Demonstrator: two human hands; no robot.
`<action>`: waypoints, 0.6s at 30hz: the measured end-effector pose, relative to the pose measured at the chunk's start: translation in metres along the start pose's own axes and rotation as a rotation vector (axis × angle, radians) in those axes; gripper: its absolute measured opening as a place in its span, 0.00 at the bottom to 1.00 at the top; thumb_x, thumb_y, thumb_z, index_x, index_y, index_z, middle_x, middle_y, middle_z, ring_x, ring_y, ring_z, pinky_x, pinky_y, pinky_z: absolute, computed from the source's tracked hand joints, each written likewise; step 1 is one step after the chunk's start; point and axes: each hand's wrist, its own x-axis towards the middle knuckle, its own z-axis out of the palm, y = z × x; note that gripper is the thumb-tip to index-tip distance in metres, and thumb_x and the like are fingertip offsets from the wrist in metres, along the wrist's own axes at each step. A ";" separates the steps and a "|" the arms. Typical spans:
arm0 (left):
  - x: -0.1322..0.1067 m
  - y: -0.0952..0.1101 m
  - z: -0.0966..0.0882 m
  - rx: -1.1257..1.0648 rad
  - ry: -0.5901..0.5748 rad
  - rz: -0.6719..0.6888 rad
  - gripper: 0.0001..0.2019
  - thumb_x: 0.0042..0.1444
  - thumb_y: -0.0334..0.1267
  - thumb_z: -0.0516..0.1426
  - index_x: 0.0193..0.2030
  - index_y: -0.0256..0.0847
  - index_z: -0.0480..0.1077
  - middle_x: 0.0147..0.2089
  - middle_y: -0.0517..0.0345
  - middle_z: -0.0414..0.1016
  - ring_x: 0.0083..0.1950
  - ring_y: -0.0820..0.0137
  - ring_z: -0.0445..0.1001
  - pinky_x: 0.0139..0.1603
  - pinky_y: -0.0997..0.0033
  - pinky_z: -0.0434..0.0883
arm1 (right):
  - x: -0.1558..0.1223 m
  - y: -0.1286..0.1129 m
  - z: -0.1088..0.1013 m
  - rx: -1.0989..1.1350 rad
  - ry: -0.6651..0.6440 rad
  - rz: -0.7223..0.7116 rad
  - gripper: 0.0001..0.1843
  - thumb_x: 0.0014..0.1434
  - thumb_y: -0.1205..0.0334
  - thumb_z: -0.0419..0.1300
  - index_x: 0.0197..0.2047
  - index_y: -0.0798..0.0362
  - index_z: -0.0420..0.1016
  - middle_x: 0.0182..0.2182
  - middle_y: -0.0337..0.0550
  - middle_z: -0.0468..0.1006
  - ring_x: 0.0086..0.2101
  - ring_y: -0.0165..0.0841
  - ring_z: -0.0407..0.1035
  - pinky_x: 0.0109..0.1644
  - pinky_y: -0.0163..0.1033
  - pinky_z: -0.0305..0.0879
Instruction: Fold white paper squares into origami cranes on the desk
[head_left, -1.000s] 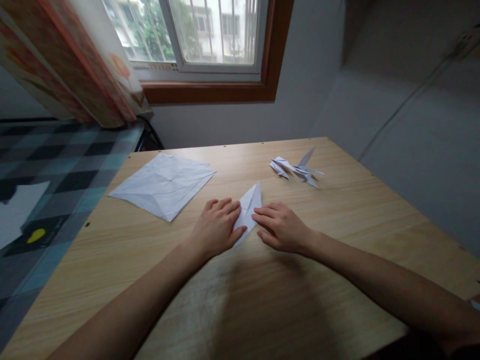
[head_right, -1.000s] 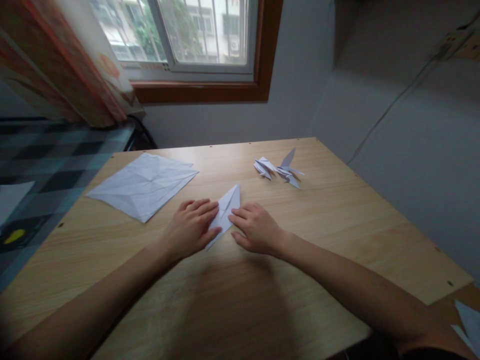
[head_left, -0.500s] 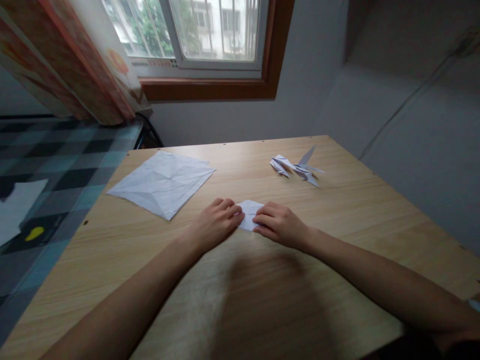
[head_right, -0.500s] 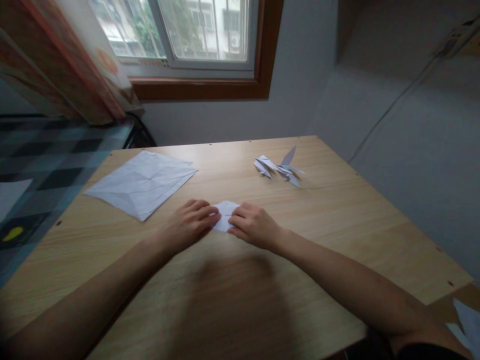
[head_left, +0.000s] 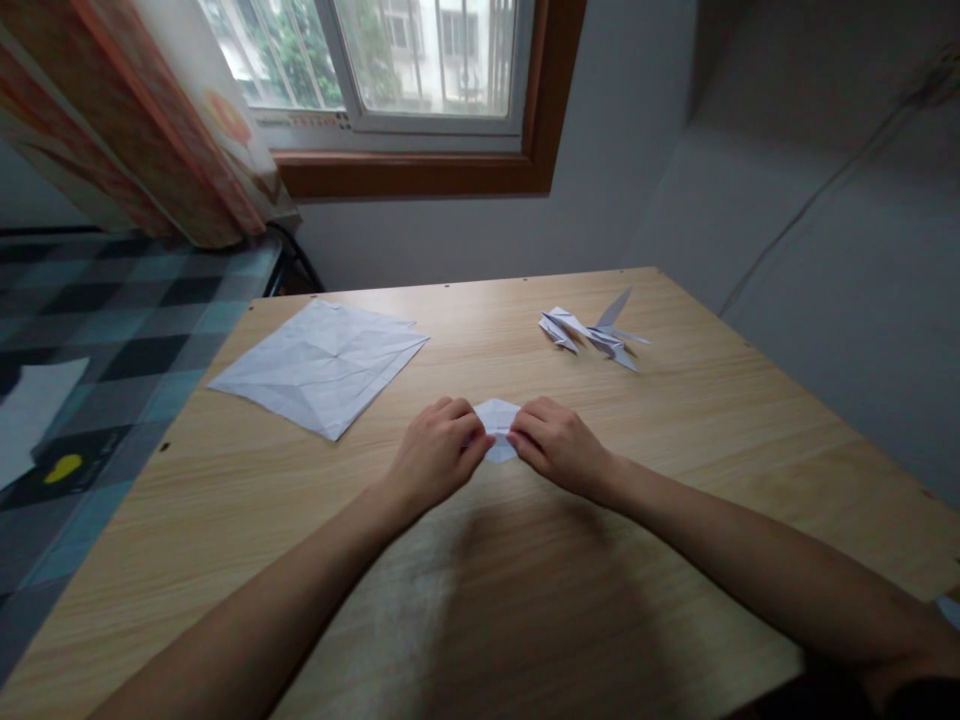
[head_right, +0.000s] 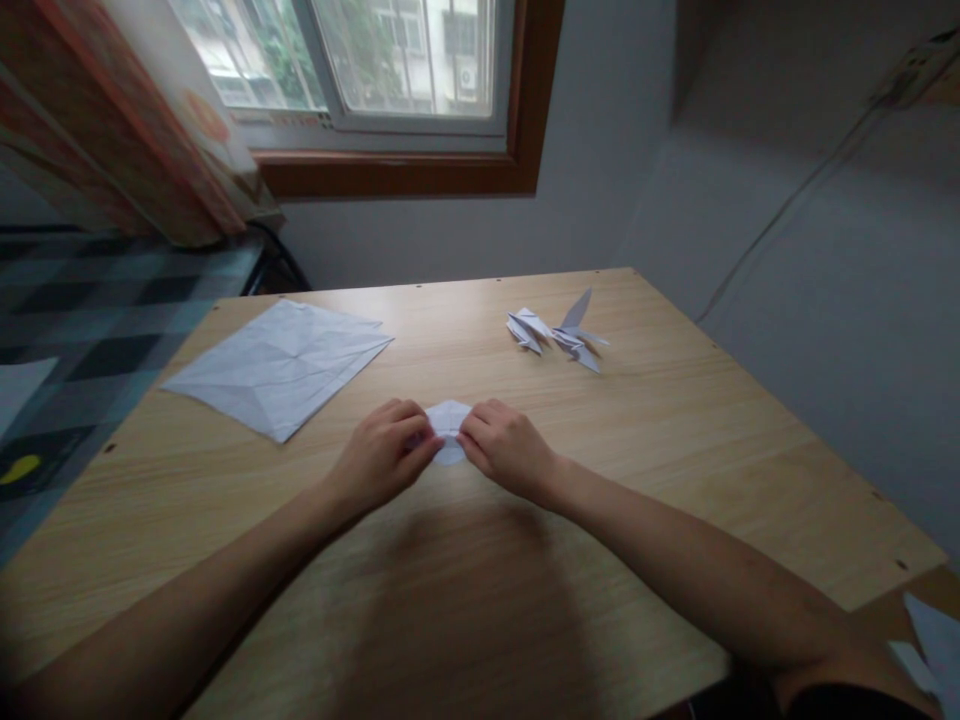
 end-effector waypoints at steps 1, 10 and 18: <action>0.001 0.001 0.001 -0.005 0.002 -0.039 0.11 0.61 0.39 0.59 0.28 0.39 0.71 0.34 0.54 0.72 0.37 0.66 0.69 0.39 0.65 0.68 | 0.000 -0.001 0.000 0.000 -0.004 0.022 0.09 0.67 0.65 0.56 0.35 0.55 0.73 0.34 0.48 0.76 0.38 0.39 0.69 0.44 0.42 0.66; 0.001 0.001 0.005 0.038 -0.007 -0.021 0.06 0.62 0.35 0.58 0.44 0.43 0.75 0.40 0.54 0.73 0.41 0.64 0.69 0.43 0.63 0.67 | 0.001 0.000 -0.001 -0.006 -0.029 0.004 0.08 0.66 0.68 0.57 0.39 0.53 0.78 0.34 0.47 0.76 0.38 0.38 0.67 0.44 0.42 0.65; -0.007 0.003 -0.005 0.290 -0.137 0.256 0.11 0.64 0.34 0.54 0.50 0.44 0.75 0.45 0.51 0.74 0.44 0.62 0.67 0.44 0.61 0.64 | -0.016 0.010 -0.012 0.126 0.001 0.030 0.10 0.60 0.73 0.58 0.36 0.52 0.79 0.36 0.46 0.77 0.40 0.38 0.68 0.46 0.44 0.64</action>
